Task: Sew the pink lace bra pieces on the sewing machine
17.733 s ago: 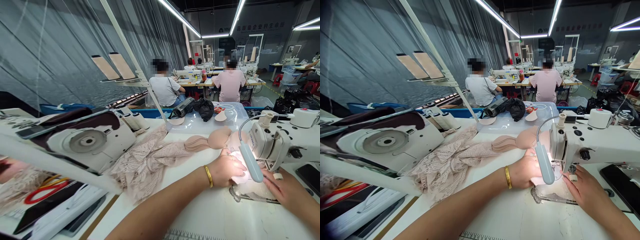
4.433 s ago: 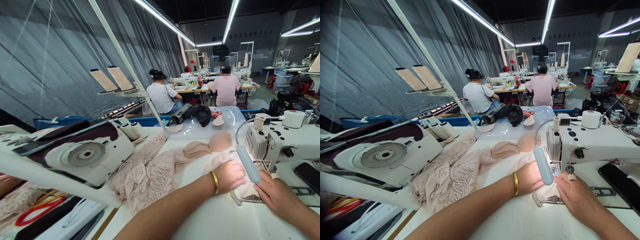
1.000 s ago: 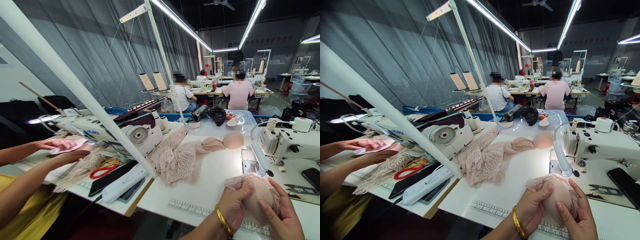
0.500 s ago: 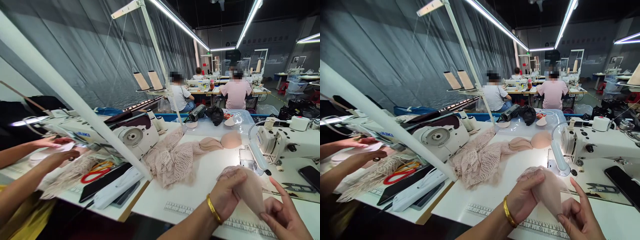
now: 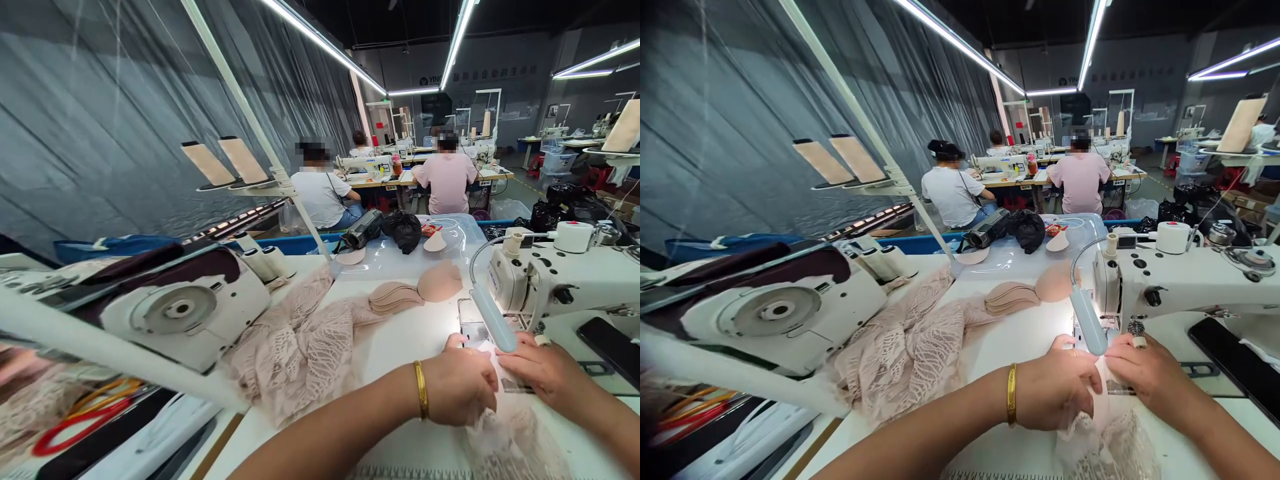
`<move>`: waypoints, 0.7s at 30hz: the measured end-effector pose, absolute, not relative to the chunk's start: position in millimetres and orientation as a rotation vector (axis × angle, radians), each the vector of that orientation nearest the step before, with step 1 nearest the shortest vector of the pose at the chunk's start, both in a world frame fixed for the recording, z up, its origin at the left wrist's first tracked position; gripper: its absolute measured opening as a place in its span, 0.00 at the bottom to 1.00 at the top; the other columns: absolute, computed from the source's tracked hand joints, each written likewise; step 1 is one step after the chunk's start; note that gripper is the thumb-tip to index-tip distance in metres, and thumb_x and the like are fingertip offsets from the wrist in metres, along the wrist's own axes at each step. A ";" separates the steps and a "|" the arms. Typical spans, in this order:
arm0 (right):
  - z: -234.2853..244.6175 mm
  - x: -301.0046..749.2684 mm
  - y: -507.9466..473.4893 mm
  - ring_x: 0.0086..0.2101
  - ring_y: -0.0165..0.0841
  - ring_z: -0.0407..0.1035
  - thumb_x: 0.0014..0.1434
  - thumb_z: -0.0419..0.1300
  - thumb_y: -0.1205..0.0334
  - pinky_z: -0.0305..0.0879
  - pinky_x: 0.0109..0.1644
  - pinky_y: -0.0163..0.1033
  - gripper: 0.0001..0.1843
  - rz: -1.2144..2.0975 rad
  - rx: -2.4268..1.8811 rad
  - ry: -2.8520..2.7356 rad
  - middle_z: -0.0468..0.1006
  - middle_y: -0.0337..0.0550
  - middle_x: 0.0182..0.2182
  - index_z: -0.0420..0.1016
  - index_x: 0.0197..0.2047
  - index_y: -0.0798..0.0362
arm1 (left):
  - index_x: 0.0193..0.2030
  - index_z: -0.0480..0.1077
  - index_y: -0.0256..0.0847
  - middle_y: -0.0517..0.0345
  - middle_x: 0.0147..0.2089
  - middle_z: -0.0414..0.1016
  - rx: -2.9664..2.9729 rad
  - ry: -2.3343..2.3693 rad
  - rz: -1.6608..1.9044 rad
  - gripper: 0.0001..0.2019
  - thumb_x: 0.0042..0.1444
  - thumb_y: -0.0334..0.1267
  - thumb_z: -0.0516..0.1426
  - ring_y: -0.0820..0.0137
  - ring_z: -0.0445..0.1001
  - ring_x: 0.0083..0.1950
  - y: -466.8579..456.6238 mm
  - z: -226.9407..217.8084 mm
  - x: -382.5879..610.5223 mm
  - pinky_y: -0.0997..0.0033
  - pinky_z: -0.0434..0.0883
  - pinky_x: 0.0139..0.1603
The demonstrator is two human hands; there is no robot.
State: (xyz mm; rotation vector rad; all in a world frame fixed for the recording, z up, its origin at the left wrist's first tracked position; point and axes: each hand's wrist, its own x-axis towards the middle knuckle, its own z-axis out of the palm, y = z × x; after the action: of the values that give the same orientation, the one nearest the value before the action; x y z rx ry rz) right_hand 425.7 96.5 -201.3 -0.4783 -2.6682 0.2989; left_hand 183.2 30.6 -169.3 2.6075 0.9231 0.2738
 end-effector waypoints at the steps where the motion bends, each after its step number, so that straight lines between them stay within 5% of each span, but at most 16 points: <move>1: -201.5 427.8 95.3 0.50 0.38 0.72 0.68 0.50 0.77 0.68 0.48 0.41 0.23 0.333 -0.479 -2.675 0.84 0.40 0.48 0.80 0.49 0.44 | 0.35 0.81 0.45 0.60 0.50 0.81 2.594 0.972 0.281 0.09 0.52 0.26 0.63 0.62 0.76 0.50 29.0 -169.1 184.6 0.52 0.60 0.59; 7: -197.3 429.9 92.6 0.45 0.38 0.71 0.72 0.48 0.72 0.66 0.41 0.39 0.19 0.372 -0.576 -2.731 0.81 0.41 0.44 0.78 0.48 0.45 | 0.37 0.80 0.47 0.59 0.56 0.78 2.453 1.225 0.222 0.08 0.57 0.31 0.60 0.59 0.73 0.53 13.6 -171.0 202.0 0.40 0.59 0.60; 12: -199.4 429.9 95.1 0.42 0.39 0.74 0.70 0.50 0.70 0.70 0.45 0.41 0.18 0.237 -0.648 -2.675 0.83 0.40 0.45 0.80 0.44 0.43 | 0.37 0.79 0.48 0.61 0.59 0.76 2.377 1.326 0.286 0.08 0.60 0.34 0.58 0.58 0.72 0.54 11.0 -178.2 215.4 0.32 0.58 0.61; 21: -210.8 436.6 101.7 0.38 0.40 0.76 0.69 0.49 0.69 0.72 0.45 0.44 0.20 0.081 -0.687 -2.698 0.83 0.42 0.47 0.81 0.46 0.43 | 0.37 0.80 0.48 0.58 0.59 0.75 2.369 1.368 0.357 0.08 0.59 0.35 0.57 0.57 0.72 0.54 9.2 -187.6 224.9 0.40 0.63 0.56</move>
State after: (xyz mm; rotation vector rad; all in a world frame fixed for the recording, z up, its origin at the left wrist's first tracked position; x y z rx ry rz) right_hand 436.6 101.7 -210.8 -0.6868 -2.6979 0.0812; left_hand 224.9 9.2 -187.6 2.3687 1.3678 0.3570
